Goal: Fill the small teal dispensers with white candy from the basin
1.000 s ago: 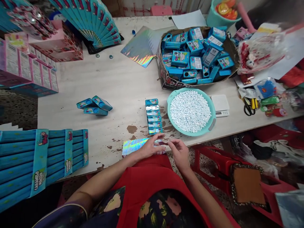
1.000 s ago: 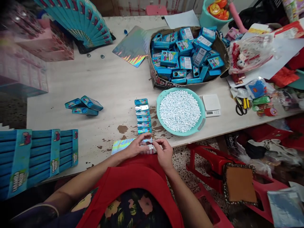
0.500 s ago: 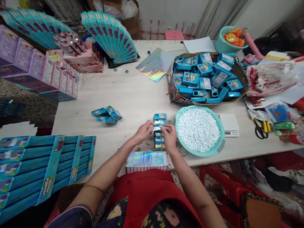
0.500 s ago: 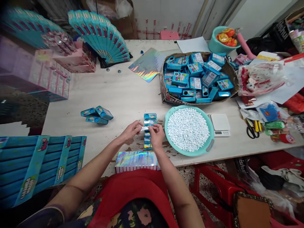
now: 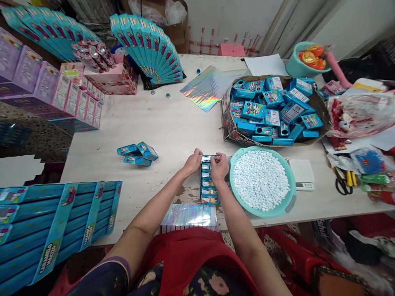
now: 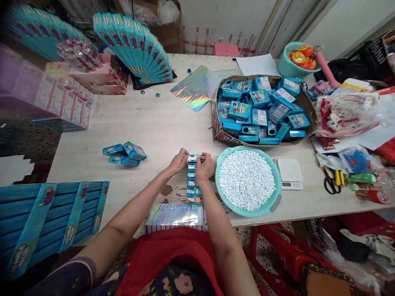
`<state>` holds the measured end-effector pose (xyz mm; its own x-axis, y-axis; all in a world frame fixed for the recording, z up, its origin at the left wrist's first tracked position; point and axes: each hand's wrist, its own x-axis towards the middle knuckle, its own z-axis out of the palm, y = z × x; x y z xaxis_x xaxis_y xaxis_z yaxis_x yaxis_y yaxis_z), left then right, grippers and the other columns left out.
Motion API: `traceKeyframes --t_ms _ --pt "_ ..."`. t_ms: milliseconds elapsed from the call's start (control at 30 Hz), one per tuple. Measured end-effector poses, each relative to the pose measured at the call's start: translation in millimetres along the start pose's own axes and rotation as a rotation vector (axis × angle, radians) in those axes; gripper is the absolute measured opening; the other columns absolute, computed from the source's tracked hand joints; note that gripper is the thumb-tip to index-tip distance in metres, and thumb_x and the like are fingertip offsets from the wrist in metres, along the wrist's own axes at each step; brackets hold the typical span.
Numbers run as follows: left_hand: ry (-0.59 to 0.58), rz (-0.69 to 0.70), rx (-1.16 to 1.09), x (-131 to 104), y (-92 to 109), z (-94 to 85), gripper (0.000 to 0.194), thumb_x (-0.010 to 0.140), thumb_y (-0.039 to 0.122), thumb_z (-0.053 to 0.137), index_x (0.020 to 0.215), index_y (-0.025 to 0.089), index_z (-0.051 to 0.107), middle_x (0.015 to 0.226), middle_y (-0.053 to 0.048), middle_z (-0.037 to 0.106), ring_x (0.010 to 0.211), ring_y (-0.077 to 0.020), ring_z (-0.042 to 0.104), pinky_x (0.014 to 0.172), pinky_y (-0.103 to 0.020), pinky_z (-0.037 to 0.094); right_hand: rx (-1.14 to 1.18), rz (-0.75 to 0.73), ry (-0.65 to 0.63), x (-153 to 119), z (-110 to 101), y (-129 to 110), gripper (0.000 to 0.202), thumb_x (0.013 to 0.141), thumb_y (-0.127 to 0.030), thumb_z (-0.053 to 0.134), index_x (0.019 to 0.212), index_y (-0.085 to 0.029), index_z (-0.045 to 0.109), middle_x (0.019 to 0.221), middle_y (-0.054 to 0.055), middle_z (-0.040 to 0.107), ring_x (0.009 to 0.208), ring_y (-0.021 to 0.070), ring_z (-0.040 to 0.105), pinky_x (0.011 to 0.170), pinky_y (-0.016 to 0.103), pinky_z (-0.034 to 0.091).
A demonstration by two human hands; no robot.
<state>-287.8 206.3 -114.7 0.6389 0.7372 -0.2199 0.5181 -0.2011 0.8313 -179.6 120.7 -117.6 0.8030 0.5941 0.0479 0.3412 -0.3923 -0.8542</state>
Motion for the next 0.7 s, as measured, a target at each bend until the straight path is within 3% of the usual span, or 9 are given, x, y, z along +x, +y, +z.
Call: traceKeyframes --t_ms 233,400,500,600,700 --pt "0.145 -0.126 -0.189 -4.9 -13.4 29.1 0.022 0.087 0.03 0.032 0.105 0.022 0.042 0.067 0.004 0.051 0.063 -0.015 0.053 0.065 -0.027 0.042 -0.022 -0.013 0.082 6.1 3.0 13.3 0.042 0.067 -0.032 0.065 0.105 -0.015 0.06 0.106 0.013 0.055 0.095 0.0259 0.053 0.087 0.04 0.041" --pt "0.198 -0.275 -0.177 -9.0 -23.0 43.1 0.025 0.088 0.035 0.036 0.105 0.021 0.048 0.077 -0.002 0.06 0.078 -0.0195 0.059 0.075 -0.034 0.045 0.092 0.183 -0.097 19.7 3.6 29.5 0.046 0.064 -0.038 0.065 0.103 -0.013 0.065 0.1 0.012 0.065 0.091 0.0278 0.059 0.088 0.042 0.044" --pt "0.232 -0.28 -0.158 -12.1 -22.7 43.2 0.031 0.086 0.034 0.042 0.113 0.018 0.048 0.102 -0.009 0.063 0.099 -0.022 0.058 0.088 -0.037 0.043 0.149 0.225 -0.147 20.4 -0.3 38.3 0.045 0.07 -0.037 0.057 0.108 -0.015 0.064 0.103 0.011 0.067 0.097 0.0275 0.06 0.092 0.042 0.044" --pt "0.272 -0.257 -0.293 -21.2 -15.2 53.0 0.052 0.089 0.043 0.039 0.133 0.016 0.035 0.138 -0.016 0.044 0.127 -0.0229 0.042 0.103 -0.037 0.034 0.209 0.276 -0.208 4.8 -10.3 47.4 0.047 0.076 -0.041 0.055 0.118 -0.019 0.059 0.116 0.009 0.064 0.107 0.0264 0.059 0.095 0.041 0.044" --pt "0.179 -0.221 -0.561 -32.4 -7.2 71.4 0.07 0.086 0.051 0.044 0.142 0.016 0.024 0.152 -0.014 0.022 0.141 -0.0238 0.018 0.113 -0.038 0.019 0.276 0.355 -0.346 -17.1 -21.2 53.1 0.045 0.079 -0.051 0.054 0.112 -0.021 0.06 0.102 0.009 0.07 0.093 0.0269 0.066 0.083 0.042 0.051"
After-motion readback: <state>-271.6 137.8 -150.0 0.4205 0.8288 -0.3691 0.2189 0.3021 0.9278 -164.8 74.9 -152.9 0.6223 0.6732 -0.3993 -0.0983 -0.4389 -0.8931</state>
